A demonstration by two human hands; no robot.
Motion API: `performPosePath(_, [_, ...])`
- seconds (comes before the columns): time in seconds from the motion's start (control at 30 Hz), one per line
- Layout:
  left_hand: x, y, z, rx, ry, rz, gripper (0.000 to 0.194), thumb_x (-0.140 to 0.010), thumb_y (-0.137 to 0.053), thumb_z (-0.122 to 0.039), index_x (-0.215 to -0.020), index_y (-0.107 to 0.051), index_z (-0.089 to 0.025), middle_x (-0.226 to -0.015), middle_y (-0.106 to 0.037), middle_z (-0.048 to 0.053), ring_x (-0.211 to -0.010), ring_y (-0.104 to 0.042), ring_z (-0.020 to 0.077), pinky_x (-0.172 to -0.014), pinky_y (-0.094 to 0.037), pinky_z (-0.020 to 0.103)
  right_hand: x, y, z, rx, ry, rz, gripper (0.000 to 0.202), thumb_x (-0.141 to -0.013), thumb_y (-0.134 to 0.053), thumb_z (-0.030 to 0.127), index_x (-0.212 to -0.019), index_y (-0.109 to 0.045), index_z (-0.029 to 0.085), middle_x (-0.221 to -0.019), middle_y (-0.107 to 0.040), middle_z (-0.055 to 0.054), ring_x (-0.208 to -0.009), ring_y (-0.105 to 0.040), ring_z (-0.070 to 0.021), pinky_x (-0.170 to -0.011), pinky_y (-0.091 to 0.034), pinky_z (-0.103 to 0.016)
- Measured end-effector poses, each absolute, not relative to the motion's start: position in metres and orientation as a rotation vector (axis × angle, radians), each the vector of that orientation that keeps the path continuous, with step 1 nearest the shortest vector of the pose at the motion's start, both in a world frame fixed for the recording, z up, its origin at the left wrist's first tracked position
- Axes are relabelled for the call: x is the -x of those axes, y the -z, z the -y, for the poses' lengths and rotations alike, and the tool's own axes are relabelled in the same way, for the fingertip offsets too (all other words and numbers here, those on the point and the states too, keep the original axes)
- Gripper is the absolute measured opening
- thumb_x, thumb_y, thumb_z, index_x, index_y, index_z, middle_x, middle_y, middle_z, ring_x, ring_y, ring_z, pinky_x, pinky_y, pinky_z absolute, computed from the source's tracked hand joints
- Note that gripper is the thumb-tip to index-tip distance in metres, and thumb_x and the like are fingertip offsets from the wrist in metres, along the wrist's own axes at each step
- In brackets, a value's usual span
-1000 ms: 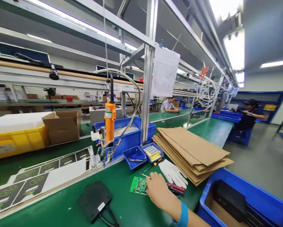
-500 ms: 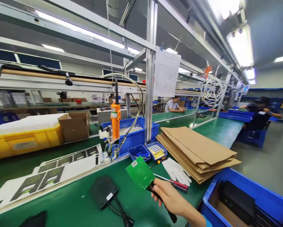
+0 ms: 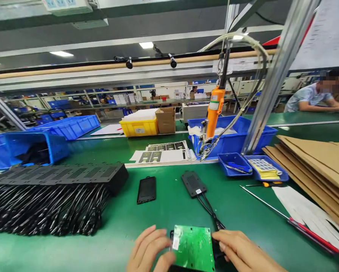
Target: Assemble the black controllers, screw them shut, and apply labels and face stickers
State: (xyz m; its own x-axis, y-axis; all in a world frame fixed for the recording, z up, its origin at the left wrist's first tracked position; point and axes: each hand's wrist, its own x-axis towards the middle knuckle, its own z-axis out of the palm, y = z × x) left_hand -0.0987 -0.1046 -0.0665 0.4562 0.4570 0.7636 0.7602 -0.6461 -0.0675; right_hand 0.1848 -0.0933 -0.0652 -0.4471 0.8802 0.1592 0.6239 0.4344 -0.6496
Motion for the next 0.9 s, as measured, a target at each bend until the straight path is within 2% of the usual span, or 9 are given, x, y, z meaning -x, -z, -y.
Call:
performPosePath(0.13, [0.076,0.082,0.093,2.398,0.764,0.876,0.041,-0.099,-0.056,-0.035,-0.138,-0.052,-0.027,-0.137,-0.055,0.015,-0.125,-0.055,0.0289,-0.099,-0.049,0.044,-0.180,0.066,0.096,1.248,-0.722,2.264,0.033,-0.095,-0.048,0.025,-0.121,-0.067,0.027,-0.109,-0.075,-0.005,-0.099,-0.072,-0.0176,-0.085,-0.057,-0.024])
performPosePath(0.23, [0.064,0.093,0.089,2.518,0.655,0.855,0.056,-0.098,-0.048,-0.053,-0.143,-0.048,-0.020,-0.130,-0.058,0.020,-0.107,-0.061,0.0272,-0.086,-0.052,0.038,-0.179,0.068,0.096,1.245,-0.795,2.271,0.041,-0.085,-0.064,0.019,-0.125,-0.060,0.027,-0.110,-0.073,-0.003,-0.096,-0.072,-0.0144,-0.078,-0.057,-0.016])
performPosePath(0.3, [0.060,0.096,0.088,2.582,0.701,0.939,0.062,-0.099,-0.037,-0.062,-0.138,-0.052,-0.016,-0.120,-0.062,0.019,-0.097,-0.063,0.0251,-0.080,-0.053,0.035,-0.178,0.071,0.095,1.195,-0.698,2.329,0.037,-0.082,-0.065,0.011,-0.116,-0.060,0.024,-0.108,-0.071,-0.004,-0.082,-0.071,-0.0116,-0.067,-0.056,-0.013])
performPosePath(0.4, [0.058,0.098,0.089,2.635,0.812,1.035,0.060,-0.102,-0.029,-0.058,-0.126,-0.060,-0.013,-0.109,-0.065,0.016,-0.091,-0.063,0.0236,-0.076,-0.053,0.034,-0.177,0.078,0.092,1.058,-0.115,2.350,0.016,-0.094,-0.048,0.013,-0.093,-0.062,0.022,-0.106,-0.070,-0.007,-0.084,-0.069,-0.0153,-0.072,-0.055,-0.023])
performPosePath(0.5, [0.054,0.098,0.088,2.621,0.863,1.052,0.055,-0.102,-0.030,-0.055,-0.120,-0.063,-0.015,-0.105,-0.064,0.015,-0.088,-0.063,0.0241,-0.076,-0.052,0.037,-0.173,0.086,0.092,0.919,0.311,2.189,0.038,-0.103,-0.030,0.020,-0.084,-0.063,0.020,-0.090,-0.073,-0.005,-0.087,-0.068,-0.0195,-0.088,-0.046,-0.035])
performPosePath(0.57, [0.053,0.100,0.087,2.594,0.863,1.026,0.050,-0.101,-0.033,-0.052,-0.121,-0.063,-0.018,-0.105,-0.062,0.014,-0.091,-0.062,0.0257,-0.082,-0.051,0.042,-0.173,0.091,0.094,0.881,0.372,2.163,0.047,-0.104,-0.022,0.019,-0.085,-0.065,0.018,-0.080,-0.073,-0.003,-0.079,-0.066,-0.0172,-0.088,-0.041,-0.035])
performPosePath(0.7, [0.053,0.105,0.085,2.596,0.828,1.006,0.042,-0.097,-0.045,-0.048,-0.125,-0.062,-0.021,-0.109,-0.061,0.013,-0.099,-0.059,0.0278,-0.096,-0.046,0.053,-0.177,0.100,0.096,0.893,0.356,2.256,0.052,-0.105,-0.017,0.022,-0.092,-0.067,0.018,-0.081,-0.075,-0.003,-0.079,-0.065,-0.0170,-0.085,-0.036,-0.035])
performPosePath(0.8, [0.056,0.107,0.082,2.651,0.800,1.001,0.047,-0.097,-0.044,-0.053,-0.127,-0.061,-0.022,-0.110,-0.060,0.013,-0.105,-0.059,0.0285,-0.100,-0.045,0.056,-0.178,0.102,0.095,0.900,0.303,2.268,0.054,-0.106,-0.017,0.027,-0.093,-0.068,0.018,-0.078,-0.072,-0.004,-0.076,-0.063,-0.0168,-0.083,-0.036,-0.035])
performPosePath(0.9, [0.061,0.109,0.080,2.713,0.781,1.002,0.058,-0.096,-0.041,-0.064,-0.134,-0.056,-0.022,-0.111,-0.060,0.012,-0.108,-0.058,0.0280,-0.100,-0.047,0.055,-0.174,0.102,0.093,0.900,0.293,2.213,0.046,-0.104,-0.025,0.021,-0.091,-0.069,0.018,-0.073,-0.069,-0.003,-0.073,-0.061,-0.0163,-0.082,-0.037,-0.034])
